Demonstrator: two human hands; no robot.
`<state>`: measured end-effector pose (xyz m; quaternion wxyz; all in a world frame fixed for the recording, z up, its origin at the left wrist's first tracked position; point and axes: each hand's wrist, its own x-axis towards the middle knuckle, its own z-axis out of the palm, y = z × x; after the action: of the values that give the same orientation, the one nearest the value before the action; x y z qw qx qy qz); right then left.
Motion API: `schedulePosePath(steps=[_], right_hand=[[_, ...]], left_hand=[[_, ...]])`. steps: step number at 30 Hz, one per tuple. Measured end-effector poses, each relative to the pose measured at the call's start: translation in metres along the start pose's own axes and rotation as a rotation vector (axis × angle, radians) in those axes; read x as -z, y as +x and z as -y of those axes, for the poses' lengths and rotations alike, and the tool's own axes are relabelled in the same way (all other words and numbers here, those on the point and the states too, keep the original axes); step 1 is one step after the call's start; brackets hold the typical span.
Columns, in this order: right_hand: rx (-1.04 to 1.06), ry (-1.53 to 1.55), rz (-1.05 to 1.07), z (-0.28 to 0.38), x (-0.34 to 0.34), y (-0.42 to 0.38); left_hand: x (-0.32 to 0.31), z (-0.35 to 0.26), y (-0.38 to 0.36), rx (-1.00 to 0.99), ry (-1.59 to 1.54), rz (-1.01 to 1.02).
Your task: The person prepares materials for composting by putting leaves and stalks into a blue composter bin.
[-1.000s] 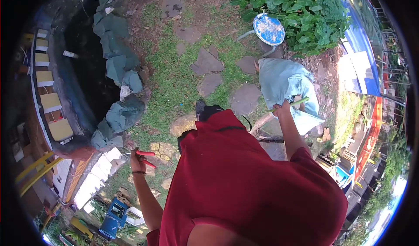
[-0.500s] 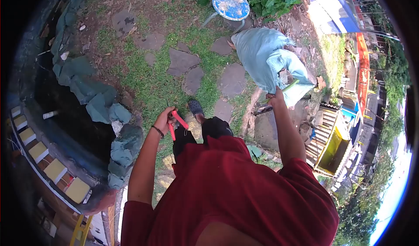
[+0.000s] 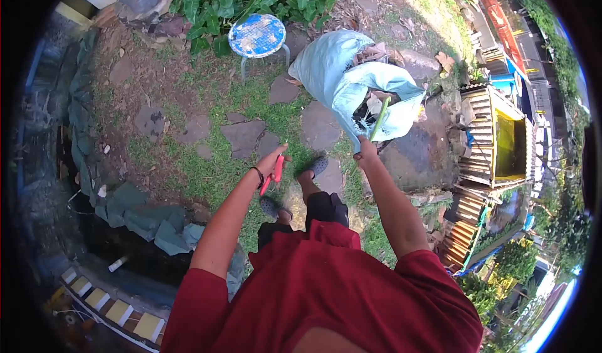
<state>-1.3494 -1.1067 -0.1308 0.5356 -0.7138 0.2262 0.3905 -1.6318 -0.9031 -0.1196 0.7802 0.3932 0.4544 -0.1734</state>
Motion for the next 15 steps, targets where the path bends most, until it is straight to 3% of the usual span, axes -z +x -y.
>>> schedulePosePath(steps=[2, 5, 8, 10, 12, 13, 14, 15], right_hand=[[-0.049, -0.053, -0.03, 0.001, 0.0, 0.0], [-0.123, 0.003, 0.085, 0.001, 0.005, 0.016], [-0.192, 0.087, 0.062, 0.022, 0.016, 0.001], [-0.191, 0.104, 0.056, 0.049, 0.023, 0.011], [-0.192, 0.133, 0.11, 0.059, 0.037, 0.019], [-0.172, 0.121, 0.112, 0.064, 0.044, 0.022], [-0.168, 0.144, 0.099, 0.065, 0.045, 0.023], [-0.175, 0.153, 0.096, 0.066, 0.045, 0.022]], left_hand=[[-0.02, -0.064, 0.015, -0.009, 0.113, -0.018], [-0.055, -0.148, 0.043, -0.042, 0.56, -0.118], [-0.097, -0.213, 0.076, -0.09, 0.86, -0.127], [-0.093, -0.235, 0.135, -0.118, 0.988, -0.094], [-0.084, -0.228, 0.209, -0.168, 1.076, -0.25], [-0.107, -0.257, 0.194, 0.045, 1.095, -0.158], [-0.125, -0.273, 0.192, 0.038, 1.119, -0.145], [-0.138, -0.283, 0.194, 0.127, 0.973, -0.008]])
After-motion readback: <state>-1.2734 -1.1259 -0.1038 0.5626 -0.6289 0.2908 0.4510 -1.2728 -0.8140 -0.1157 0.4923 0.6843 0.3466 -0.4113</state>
